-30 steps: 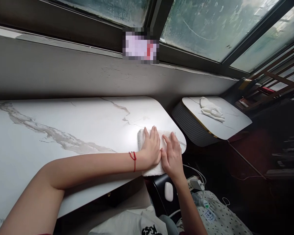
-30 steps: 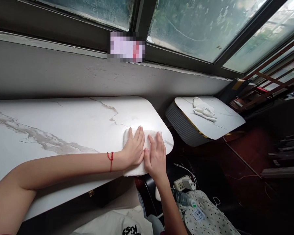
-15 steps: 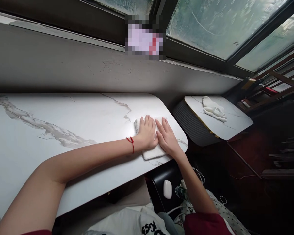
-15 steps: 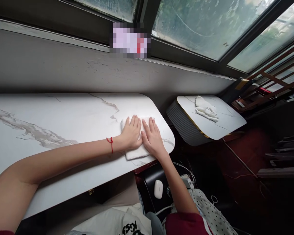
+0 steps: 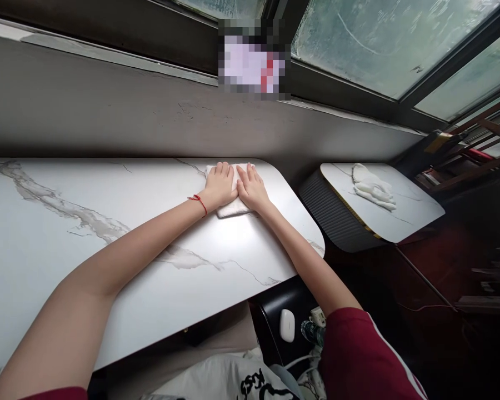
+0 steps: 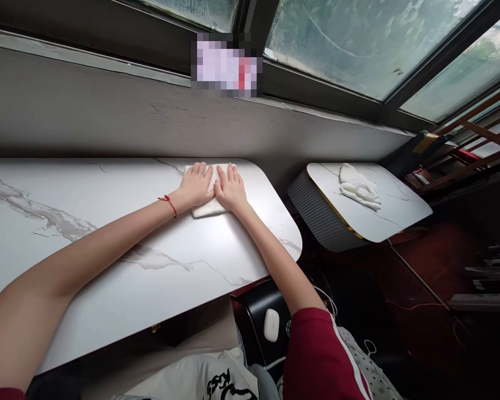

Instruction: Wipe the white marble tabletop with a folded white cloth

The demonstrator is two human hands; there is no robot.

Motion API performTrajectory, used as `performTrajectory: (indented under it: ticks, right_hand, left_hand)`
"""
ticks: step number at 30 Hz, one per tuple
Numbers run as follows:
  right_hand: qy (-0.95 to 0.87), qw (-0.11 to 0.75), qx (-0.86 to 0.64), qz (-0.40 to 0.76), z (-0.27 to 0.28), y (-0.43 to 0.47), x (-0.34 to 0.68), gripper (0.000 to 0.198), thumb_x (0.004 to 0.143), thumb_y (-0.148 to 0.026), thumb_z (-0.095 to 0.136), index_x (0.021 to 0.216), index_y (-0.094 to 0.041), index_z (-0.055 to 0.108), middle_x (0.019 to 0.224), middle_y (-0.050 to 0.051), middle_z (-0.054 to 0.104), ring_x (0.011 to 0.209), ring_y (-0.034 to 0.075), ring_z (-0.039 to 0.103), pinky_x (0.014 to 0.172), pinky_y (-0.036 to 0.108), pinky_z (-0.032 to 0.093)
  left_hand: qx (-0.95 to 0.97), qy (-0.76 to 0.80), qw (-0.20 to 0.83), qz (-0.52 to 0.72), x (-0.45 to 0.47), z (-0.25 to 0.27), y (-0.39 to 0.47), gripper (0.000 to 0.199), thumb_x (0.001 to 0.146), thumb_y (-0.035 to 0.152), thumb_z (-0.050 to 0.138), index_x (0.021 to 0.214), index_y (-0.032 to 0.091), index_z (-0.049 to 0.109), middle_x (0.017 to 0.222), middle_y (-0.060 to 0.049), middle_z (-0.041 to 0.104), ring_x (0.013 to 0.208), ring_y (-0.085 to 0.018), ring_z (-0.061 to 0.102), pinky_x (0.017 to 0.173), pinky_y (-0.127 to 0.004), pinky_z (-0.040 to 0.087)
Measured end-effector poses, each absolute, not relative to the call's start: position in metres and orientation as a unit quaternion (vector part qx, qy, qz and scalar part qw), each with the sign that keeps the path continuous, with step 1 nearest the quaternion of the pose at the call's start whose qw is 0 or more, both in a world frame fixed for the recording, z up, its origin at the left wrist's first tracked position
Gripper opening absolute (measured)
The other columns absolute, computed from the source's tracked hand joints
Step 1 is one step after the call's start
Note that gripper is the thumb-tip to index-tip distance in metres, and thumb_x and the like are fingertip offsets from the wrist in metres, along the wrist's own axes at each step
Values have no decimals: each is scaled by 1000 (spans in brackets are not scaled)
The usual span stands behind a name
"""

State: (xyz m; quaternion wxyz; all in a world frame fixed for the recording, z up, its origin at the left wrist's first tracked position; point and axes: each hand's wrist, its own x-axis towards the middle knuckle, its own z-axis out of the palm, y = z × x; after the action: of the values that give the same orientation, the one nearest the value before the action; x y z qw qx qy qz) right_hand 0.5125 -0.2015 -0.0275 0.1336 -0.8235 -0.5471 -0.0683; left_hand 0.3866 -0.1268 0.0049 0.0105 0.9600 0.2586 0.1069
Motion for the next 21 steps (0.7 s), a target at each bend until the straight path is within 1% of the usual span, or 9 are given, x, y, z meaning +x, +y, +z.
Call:
performTrajectory:
  ticks: [3, 9, 17, 21]
  right_hand:
    - [-530, 140, -833, -71, -25, -179, 503, 58, 101, -32, 33, 157, -15, 36, 165, 15, 28, 154, 32, 23, 122, 50, 26]
    - [-514, 160, -838, -86, -22, -148, 491, 58, 100, -30, 34, 155, -13, 39, 162, 19, 33, 152, 33, 26, 120, 49, 26]
    - [-521, 170, -832, -86, -22, -128, 487, 58, 99, -31, 33, 153, -11, 41, 158, 20, 38, 147, 33, 32, 117, 48, 29]
    - [-524, 176, -829, -88, -21, -125, 489, 57, 99, -32, 33, 151, -11, 43, 155, 21, 40, 144, 33, 36, 115, 48, 32]
  left_hand:
    - [959, 259, 11, 119, 386, 2, -104, 57, 98, 34, 39, 143, -1, 45, 143, -26, 49, 130, -36, 46, 110, -45, 34]
    - [956, 269, -2, 115, 376, 7, -76, 52, 99, 35, 40, 140, 3, 48, 140, -25, 50, 129, -35, 47, 108, -44, 36]
    - [947, 296, -19, 122, 371, 5, -60, 51, 101, 38, 38, 142, 8, 49, 140, -22, 50, 130, -35, 46, 107, -43, 36]
    - [943, 304, -17, 133, 372, 3, -59, 49, 101, 37, 37, 138, 8, 51, 140, -22, 51, 129, -35, 47, 106, -43, 36]
